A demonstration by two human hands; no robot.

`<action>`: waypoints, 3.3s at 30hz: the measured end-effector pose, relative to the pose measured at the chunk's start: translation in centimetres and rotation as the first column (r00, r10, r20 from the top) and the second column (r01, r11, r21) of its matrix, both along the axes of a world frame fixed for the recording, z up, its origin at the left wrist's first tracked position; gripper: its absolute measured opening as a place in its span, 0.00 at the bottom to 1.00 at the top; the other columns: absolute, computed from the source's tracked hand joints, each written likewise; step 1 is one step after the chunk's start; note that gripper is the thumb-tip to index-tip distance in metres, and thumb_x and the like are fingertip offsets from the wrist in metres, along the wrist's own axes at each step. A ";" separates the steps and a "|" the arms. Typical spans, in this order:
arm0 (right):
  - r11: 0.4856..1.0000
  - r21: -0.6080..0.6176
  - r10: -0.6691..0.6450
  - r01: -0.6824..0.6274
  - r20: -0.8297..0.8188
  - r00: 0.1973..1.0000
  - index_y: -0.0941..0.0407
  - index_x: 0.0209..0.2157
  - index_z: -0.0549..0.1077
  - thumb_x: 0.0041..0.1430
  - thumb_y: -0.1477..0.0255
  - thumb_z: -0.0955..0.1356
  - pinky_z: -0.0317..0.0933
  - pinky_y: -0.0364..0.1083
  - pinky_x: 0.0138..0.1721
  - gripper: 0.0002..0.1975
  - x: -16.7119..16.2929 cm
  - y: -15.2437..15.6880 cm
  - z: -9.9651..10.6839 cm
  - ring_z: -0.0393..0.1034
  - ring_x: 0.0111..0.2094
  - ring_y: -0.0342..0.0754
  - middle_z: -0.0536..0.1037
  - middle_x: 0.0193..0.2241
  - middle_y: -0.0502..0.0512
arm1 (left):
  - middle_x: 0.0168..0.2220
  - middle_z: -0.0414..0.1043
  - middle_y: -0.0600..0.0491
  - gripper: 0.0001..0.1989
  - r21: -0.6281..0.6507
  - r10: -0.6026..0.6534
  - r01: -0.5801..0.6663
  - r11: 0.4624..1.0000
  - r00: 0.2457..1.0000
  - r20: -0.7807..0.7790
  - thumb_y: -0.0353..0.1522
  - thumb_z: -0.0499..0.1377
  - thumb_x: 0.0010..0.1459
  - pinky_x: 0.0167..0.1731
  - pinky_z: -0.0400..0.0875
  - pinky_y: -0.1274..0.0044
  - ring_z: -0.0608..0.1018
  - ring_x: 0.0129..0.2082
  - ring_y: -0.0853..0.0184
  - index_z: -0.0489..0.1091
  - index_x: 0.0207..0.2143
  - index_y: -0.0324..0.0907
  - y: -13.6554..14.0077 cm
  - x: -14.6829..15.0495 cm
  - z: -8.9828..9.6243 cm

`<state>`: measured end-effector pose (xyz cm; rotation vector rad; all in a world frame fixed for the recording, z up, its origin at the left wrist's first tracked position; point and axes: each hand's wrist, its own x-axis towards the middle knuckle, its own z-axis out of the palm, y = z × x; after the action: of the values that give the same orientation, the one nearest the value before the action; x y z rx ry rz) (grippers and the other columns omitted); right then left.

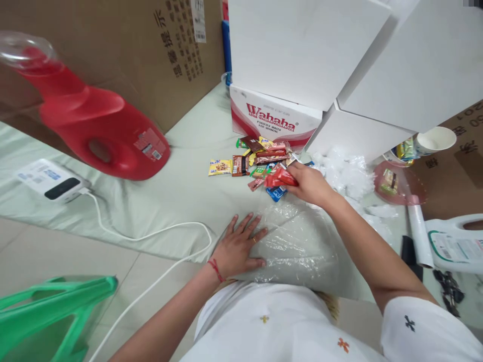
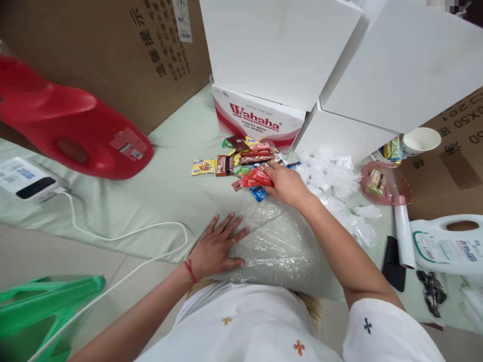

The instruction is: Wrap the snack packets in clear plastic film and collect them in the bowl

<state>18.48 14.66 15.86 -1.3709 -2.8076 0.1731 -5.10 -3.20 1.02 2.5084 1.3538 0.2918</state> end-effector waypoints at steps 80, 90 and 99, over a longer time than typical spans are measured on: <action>0.992 0.088 0.074 -0.088 0.153 0.985 0.58 0.55 0.76 0.72 0.77 0.58 0.57 0.55 0.52 0.19 -6.0 2.7 -6.5 0.60 0.58 0.61 0.75 0.54 0.66 | 0.69 0.62 0.47 0.26 0.066 0.121 -0.124 0.990 0.991 0.049 0.41 0.50 0.71 0.70 0.39 0.44 0.64 0.70 0.53 0.61 0.69 0.51 -0.9 -0.8 0.9; 0.992 0.101 0.062 -0.078 0.151 0.987 0.62 0.49 0.79 0.71 0.72 0.62 0.53 0.56 0.51 0.15 -2.6 1.6 -4.1 0.61 0.53 0.62 0.77 0.46 0.68 | 0.69 0.64 0.47 0.26 0.050 0.116 -0.120 0.992 0.991 0.068 0.41 0.54 0.69 0.71 0.41 0.48 0.63 0.71 0.54 0.64 0.67 0.48 -0.8 -0.9 0.8; 0.942 -0.284 0.139 -0.178 -0.154 0.978 0.53 0.51 0.80 0.64 0.69 0.72 0.57 0.50 0.46 0.14 5.7 -8.4 -4.9 0.65 0.43 0.54 0.77 0.41 0.59 | 0.67 0.66 0.45 0.26 0.059 0.097 -0.103 0.993 0.991 0.093 0.41 0.54 0.68 0.70 0.45 0.47 0.64 0.70 0.52 0.64 0.67 0.48 -0.7 -1.0 1.0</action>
<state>24.14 6.30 10.92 -1.1206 -2.8633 0.6873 -6.12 -3.94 1.99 2.4495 1.4588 0.4696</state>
